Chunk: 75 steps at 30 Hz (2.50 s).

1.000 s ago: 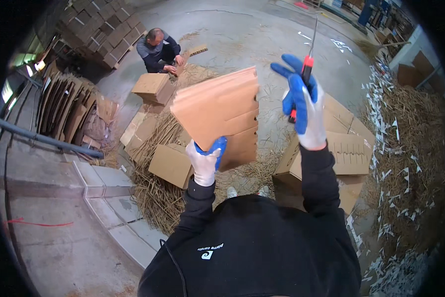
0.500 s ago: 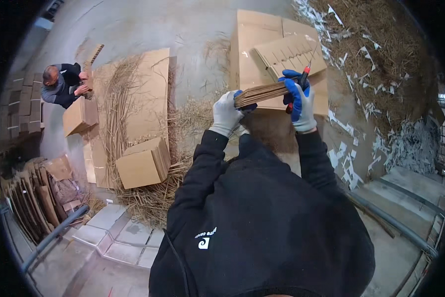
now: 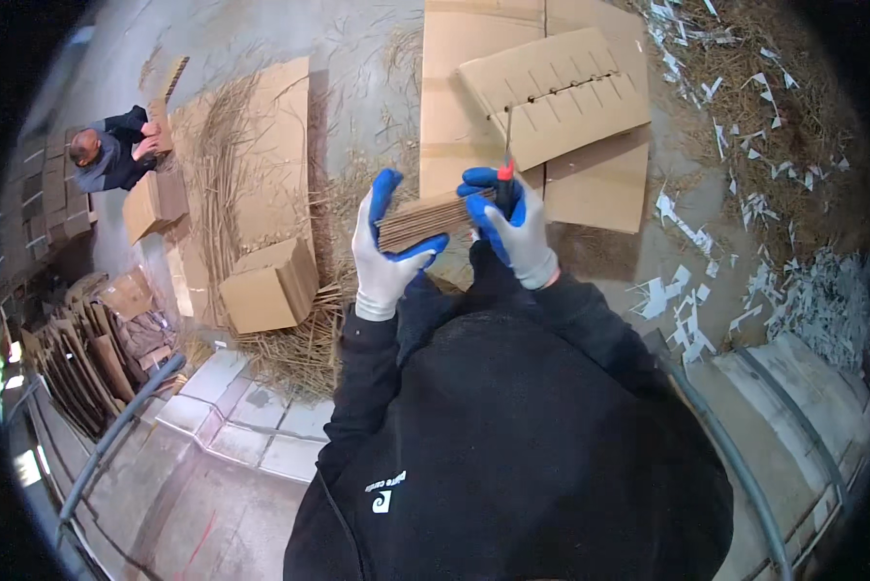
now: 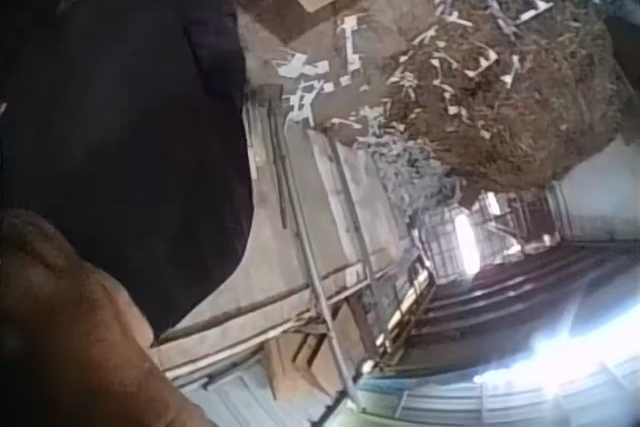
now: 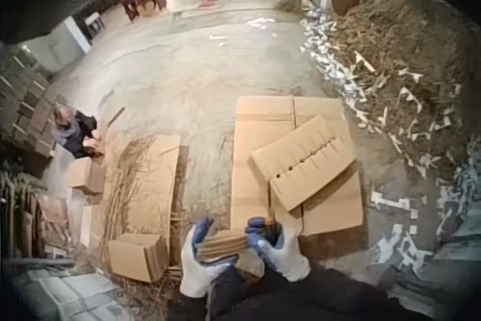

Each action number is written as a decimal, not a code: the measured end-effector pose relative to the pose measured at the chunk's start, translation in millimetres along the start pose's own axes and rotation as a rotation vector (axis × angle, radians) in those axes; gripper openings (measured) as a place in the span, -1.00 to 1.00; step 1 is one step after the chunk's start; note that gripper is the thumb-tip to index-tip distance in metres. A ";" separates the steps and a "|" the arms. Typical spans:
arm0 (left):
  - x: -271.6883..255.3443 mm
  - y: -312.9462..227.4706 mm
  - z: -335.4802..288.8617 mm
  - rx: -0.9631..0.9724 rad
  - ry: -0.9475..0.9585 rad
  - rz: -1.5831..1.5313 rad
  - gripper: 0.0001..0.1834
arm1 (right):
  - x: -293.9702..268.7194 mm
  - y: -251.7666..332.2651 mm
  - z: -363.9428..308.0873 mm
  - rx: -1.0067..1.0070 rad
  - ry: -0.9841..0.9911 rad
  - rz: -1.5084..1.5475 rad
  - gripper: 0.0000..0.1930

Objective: Cutting and preparing corrugated cardboard inserts for packaging using a utility knife.

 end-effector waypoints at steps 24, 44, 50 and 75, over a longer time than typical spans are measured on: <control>26.7 -8.1 -9.3 0.230 -0.161 0.016 -0.37 | -24.3 -6.0 16.7 -0.016 -0.136 -0.097 -0.76; -17.0 -7.5 -34.1 0.178 -0.514 -0.183 -0.45 | 11.7 32.4 5.2 0.033 0.066 -0.198 -0.53; 11.0 15.7 -30.2 0.225 -0.429 -0.136 -0.42 | -13.4 29.9 -12.9 -0.058 0.128 0.041 -0.41; 8.7 12.7 -25.6 0.256 -0.404 -0.033 -0.43 | 4.1 43.9 -31.9 -0.627 -0.029 -0.718 -0.27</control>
Point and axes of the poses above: each hand's wrist, its own z-axis towards the middle knuckle, its own x-axis out of the palm, y = z × x, the point moved 10 cm from there along z, towards the middle knuckle, and after that the axes turned 10 degrees about -y, right-handed, at the moved point
